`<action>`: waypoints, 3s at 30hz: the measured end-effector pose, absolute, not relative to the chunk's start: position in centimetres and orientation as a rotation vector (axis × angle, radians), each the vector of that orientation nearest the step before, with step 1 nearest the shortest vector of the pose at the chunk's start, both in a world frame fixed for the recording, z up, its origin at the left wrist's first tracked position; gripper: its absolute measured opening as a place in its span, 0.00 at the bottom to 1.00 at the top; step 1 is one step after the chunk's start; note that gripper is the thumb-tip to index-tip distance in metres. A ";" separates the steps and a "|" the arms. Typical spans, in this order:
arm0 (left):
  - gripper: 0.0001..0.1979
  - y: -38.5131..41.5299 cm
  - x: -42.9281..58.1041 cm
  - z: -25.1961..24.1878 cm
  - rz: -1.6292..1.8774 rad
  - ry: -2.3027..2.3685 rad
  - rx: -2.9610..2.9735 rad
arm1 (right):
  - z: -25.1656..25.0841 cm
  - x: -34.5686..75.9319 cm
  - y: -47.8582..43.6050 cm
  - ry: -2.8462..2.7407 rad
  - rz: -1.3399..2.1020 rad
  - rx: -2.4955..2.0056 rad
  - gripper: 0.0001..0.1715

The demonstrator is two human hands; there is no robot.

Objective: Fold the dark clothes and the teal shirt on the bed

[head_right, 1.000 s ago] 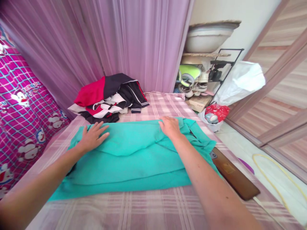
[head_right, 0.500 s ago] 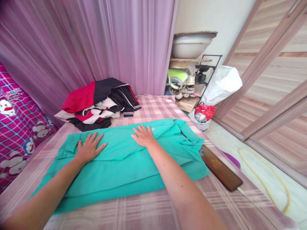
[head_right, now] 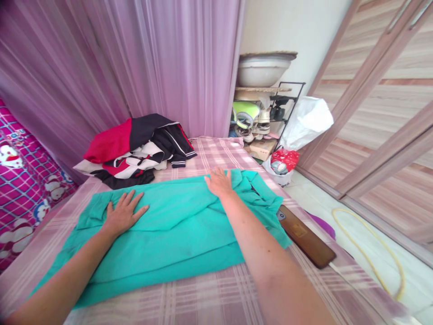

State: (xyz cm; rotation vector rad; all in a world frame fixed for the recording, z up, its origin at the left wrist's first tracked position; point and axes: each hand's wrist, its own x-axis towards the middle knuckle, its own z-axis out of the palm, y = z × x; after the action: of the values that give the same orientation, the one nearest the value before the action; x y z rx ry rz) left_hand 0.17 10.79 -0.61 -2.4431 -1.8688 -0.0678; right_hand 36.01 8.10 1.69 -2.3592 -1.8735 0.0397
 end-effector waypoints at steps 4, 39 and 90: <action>0.33 10.8 0.1 -0.7 -0.092 -1.868 -2.443 | 0.4 37.6 7.9 -1.881 0.154 -2.406 0.36; 0.37 12.8 -1.6 1.3 -0.044 -2.058 -2.355 | -1.0 27.5 3.8 -2.133 0.126 -2.169 0.34; 0.34 12.7 -0.4 2.9 -0.038 -2.127 -2.386 | -0.8 35.3 0.0 -1.905 0.165 -2.445 0.35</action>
State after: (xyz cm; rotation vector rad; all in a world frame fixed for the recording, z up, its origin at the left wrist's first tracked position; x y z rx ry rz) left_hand -0.38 12.71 2.89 -2.3860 -2.1274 -0.0381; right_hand 35.25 -0.04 -0.75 -2.4451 -1.9052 0.1649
